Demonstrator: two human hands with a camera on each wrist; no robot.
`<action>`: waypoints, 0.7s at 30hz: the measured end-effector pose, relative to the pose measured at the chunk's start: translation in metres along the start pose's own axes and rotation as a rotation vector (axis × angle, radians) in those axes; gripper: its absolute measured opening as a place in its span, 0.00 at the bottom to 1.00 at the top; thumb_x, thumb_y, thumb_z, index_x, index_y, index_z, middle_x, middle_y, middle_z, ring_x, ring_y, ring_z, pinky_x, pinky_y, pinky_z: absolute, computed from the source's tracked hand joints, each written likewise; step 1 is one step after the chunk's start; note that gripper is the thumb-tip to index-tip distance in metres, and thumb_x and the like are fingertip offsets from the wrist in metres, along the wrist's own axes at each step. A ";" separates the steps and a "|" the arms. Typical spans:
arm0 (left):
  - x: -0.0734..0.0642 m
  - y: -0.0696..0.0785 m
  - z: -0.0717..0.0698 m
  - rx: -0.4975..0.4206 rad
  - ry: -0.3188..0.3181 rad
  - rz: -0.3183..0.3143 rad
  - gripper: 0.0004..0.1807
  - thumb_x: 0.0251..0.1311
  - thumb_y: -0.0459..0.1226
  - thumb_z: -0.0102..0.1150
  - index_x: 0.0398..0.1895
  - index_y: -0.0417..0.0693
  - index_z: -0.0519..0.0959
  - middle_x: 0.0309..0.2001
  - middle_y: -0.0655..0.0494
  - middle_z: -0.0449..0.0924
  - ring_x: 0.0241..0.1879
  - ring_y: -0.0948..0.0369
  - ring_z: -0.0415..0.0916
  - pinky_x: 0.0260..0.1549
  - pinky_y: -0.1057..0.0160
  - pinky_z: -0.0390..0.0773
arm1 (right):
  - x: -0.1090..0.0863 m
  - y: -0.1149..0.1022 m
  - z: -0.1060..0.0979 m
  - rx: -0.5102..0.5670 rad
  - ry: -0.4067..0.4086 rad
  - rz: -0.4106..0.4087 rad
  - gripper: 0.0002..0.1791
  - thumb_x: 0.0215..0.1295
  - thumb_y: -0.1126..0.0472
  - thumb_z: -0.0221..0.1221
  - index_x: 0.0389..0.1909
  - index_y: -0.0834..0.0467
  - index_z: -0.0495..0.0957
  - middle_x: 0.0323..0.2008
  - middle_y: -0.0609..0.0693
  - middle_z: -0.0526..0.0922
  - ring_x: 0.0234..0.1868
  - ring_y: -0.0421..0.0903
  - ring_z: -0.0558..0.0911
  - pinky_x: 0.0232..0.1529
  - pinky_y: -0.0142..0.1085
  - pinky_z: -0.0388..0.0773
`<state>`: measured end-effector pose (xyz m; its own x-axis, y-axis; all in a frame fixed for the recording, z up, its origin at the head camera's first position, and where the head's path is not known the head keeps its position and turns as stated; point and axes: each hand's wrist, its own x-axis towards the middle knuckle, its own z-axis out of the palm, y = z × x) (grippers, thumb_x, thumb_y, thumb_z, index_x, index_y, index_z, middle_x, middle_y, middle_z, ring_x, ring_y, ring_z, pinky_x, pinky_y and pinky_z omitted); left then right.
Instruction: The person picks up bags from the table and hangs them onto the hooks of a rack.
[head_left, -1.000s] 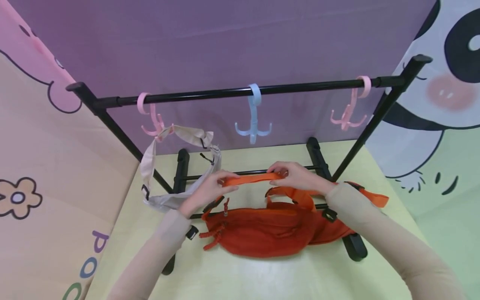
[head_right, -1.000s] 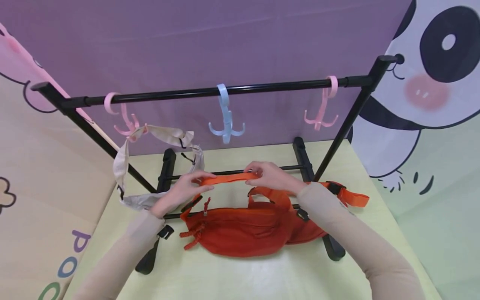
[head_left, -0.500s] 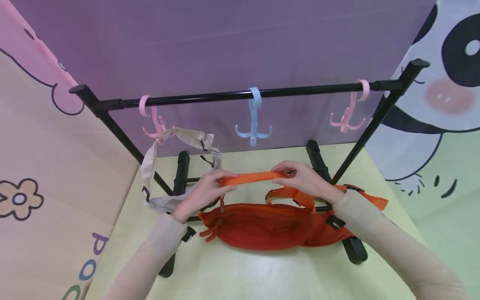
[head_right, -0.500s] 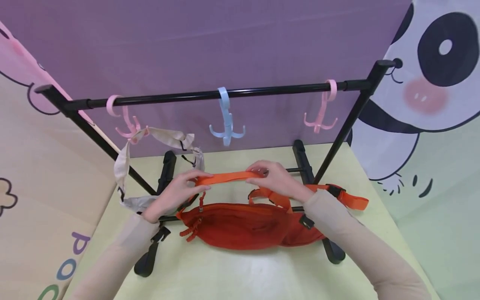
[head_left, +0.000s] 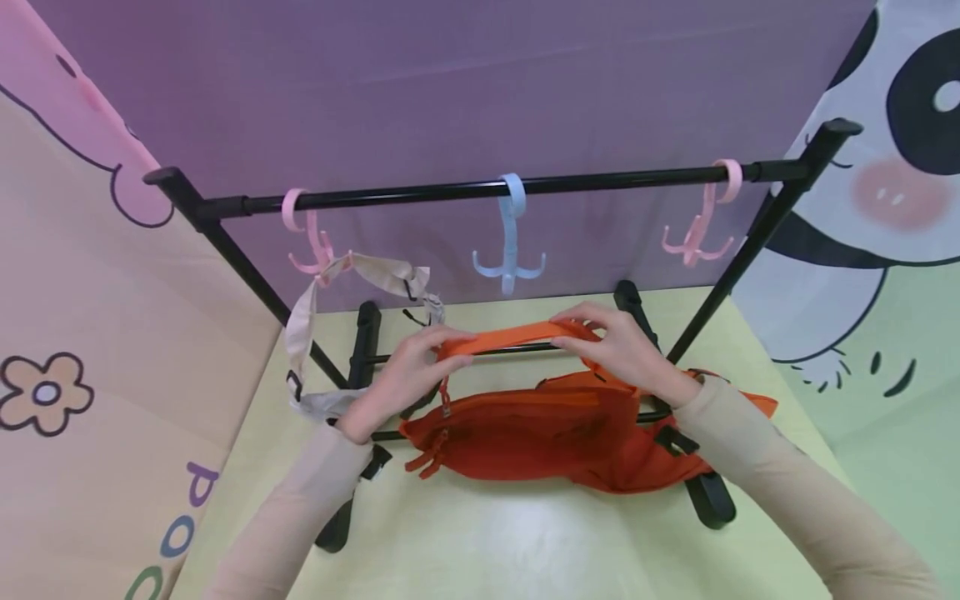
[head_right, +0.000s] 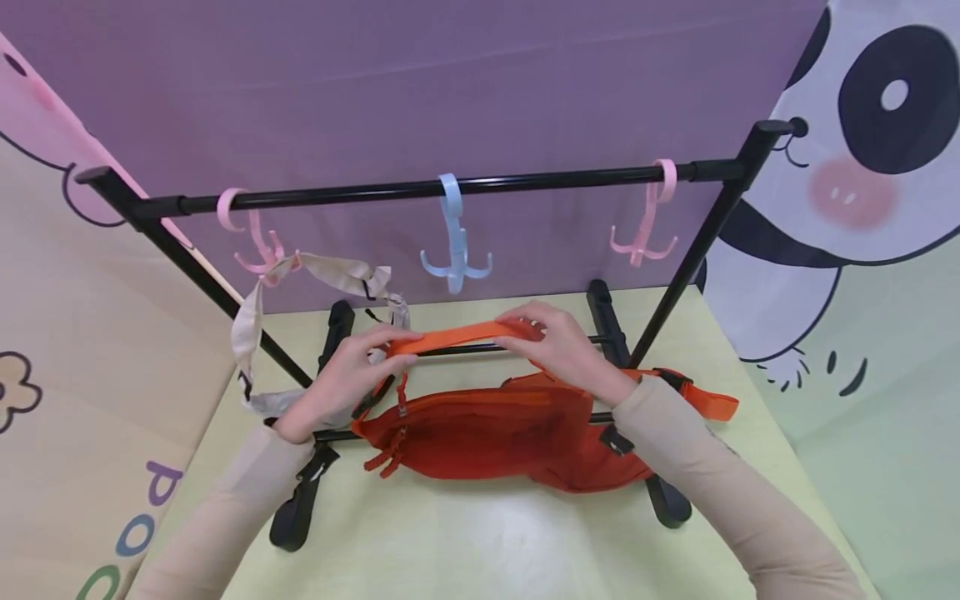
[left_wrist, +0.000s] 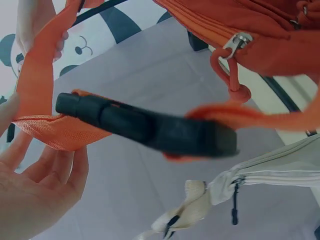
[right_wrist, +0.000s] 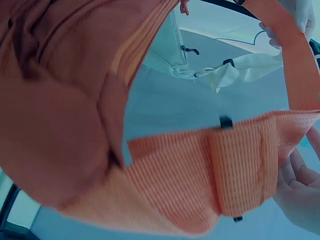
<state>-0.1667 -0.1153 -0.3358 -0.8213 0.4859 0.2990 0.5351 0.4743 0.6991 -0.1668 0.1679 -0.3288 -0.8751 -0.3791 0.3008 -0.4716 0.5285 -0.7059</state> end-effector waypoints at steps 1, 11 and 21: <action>0.000 0.002 -0.001 -0.001 0.002 -0.005 0.17 0.54 0.38 0.59 0.48 0.46 0.77 0.45 0.54 0.76 0.41 0.61 0.72 0.35 0.62 0.72 | 0.000 -0.001 -0.001 -0.006 0.018 -0.017 0.18 0.53 0.52 0.61 0.45 0.53 0.77 0.42 0.46 0.78 0.45 0.42 0.74 0.45 0.41 0.70; 0.008 0.016 -0.007 0.009 0.061 0.028 0.16 0.54 0.38 0.58 0.48 0.46 0.77 0.45 0.55 0.75 0.37 0.63 0.69 0.32 0.64 0.70 | 0.009 -0.011 -0.012 -0.054 0.132 -0.209 0.15 0.51 0.65 0.62 0.43 0.58 0.78 0.38 0.48 0.78 0.42 0.41 0.72 0.41 0.31 0.68; 0.014 0.027 -0.013 -0.002 0.099 0.065 0.17 0.56 0.40 0.56 0.48 0.47 0.76 0.40 0.56 0.76 0.33 0.62 0.66 0.28 0.64 0.68 | 0.014 -0.024 -0.024 -0.062 0.125 -0.198 0.14 0.58 0.64 0.57 0.46 0.59 0.76 0.40 0.50 0.78 0.41 0.43 0.70 0.38 0.34 0.66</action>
<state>-0.1664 -0.1049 -0.3043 -0.8001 0.4409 0.4067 0.5880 0.4428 0.6769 -0.1703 0.1685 -0.2922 -0.7699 -0.3852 0.5088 -0.6375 0.5006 -0.5857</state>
